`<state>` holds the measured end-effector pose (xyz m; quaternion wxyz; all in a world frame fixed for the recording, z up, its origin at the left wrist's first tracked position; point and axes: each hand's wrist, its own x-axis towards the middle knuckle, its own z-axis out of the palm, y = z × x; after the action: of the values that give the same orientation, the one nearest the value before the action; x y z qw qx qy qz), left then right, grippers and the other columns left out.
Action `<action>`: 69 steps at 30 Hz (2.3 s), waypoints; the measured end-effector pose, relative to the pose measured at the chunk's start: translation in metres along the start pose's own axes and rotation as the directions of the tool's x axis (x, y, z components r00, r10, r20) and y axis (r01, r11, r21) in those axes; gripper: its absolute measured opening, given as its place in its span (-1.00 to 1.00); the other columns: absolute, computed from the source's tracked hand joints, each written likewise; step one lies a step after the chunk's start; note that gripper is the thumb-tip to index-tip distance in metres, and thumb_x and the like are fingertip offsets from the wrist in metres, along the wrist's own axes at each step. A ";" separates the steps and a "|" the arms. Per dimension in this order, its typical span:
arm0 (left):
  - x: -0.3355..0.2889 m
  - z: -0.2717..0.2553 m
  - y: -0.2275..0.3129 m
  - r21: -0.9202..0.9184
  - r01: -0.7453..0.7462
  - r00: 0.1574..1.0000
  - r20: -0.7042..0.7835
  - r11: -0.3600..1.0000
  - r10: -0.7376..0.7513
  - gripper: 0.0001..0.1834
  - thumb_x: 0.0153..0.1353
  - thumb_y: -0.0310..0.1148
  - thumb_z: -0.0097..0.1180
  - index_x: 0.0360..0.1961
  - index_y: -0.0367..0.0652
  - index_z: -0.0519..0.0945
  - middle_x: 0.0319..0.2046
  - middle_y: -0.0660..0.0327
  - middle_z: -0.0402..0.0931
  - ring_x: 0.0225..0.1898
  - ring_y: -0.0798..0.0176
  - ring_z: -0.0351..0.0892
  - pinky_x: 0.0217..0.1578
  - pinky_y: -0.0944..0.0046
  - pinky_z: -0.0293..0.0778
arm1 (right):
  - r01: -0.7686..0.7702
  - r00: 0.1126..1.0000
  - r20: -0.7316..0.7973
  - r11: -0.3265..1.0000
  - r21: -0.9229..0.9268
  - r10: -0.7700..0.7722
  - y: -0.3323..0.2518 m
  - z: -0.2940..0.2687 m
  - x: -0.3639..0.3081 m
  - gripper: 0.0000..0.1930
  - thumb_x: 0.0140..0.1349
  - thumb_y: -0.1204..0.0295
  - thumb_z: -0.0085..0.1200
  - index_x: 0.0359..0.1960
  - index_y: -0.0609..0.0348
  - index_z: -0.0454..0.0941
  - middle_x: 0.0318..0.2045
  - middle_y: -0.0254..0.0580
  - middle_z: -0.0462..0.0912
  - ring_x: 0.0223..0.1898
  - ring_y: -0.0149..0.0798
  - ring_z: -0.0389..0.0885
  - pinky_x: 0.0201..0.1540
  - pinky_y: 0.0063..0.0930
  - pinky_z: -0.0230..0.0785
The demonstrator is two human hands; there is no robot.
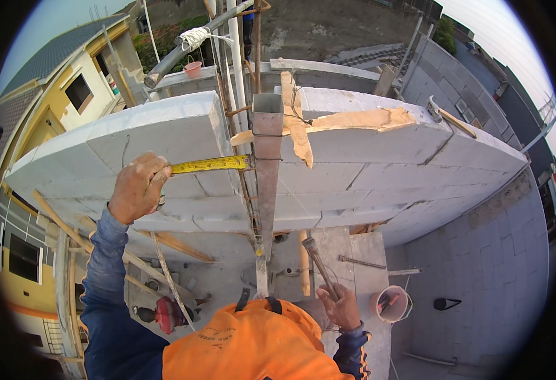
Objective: The person measures a metal scaffolding pole with a tape measure, then uses pliers to tighten wire ties around the pole and adjacent structure. The person repeats measuring and tightening at different heights while standing on the scaffolding platform.
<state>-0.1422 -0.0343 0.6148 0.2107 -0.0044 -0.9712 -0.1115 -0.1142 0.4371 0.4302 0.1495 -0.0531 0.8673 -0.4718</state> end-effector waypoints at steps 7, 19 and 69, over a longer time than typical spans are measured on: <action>0.007 -0.007 0.001 0.067 -0.079 0.995 -0.057 0.995 0.083 -0.83 0.32 -0.31 0.14 -0.28 -0.17 0.68 -0.38 0.10 0.50 -0.26 -0.05 0.57 -0.20 -0.02 0.48 | 0.109 0.993 -0.036 0.994 -0.026 -0.110 0.012 0.001 0.004 -0.50 0.33 0.01 0.28 -0.20 0.34 0.67 -0.54 -0.41 0.53 -0.47 -0.52 0.42 -0.43 -0.48 0.32; 0.008 -0.012 0.003 0.092 -0.121 0.987 -0.091 0.988 0.129 -0.84 0.31 -0.31 0.15 -0.29 -0.15 0.68 -0.42 0.12 0.47 -0.28 -0.03 0.56 -0.22 -0.01 0.48 | 0.030 0.999 -0.028 0.998 -0.063 -0.032 0.012 -0.001 0.009 -0.60 0.33 0.10 0.27 -0.18 0.27 0.68 -0.53 -0.07 0.64 -0.46 -0.20 0.61 -0.34 -0.28 0.43; 0.010 -0.011 0.000 0.156 -0.129 0.979 -0.135 0.979 0.150 -0.81 0.34 -0.26 0.14 -0.27 -0.13 0.69 -0.38 0.13 0.50 -0.24 -0.02 0.57 -0.19 -0.02 0.47 | 0.051 0.998 0.033 0.995 0.090 -0.054 -0.020 -0.034 0.015 -0.51 0.36 0.08 0.27 -0.10 0.39 0.64 -0.46 -0.37 0.57 -0.37 -0.48 0.46 -0.29 -0.50 0.36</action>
<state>-0.1471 -0.0370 0.6287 0.2883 -0.0491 -0.9559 -0.0247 -0.1403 0.4503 0.4611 0.1544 -0.0773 0.8409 -0.5129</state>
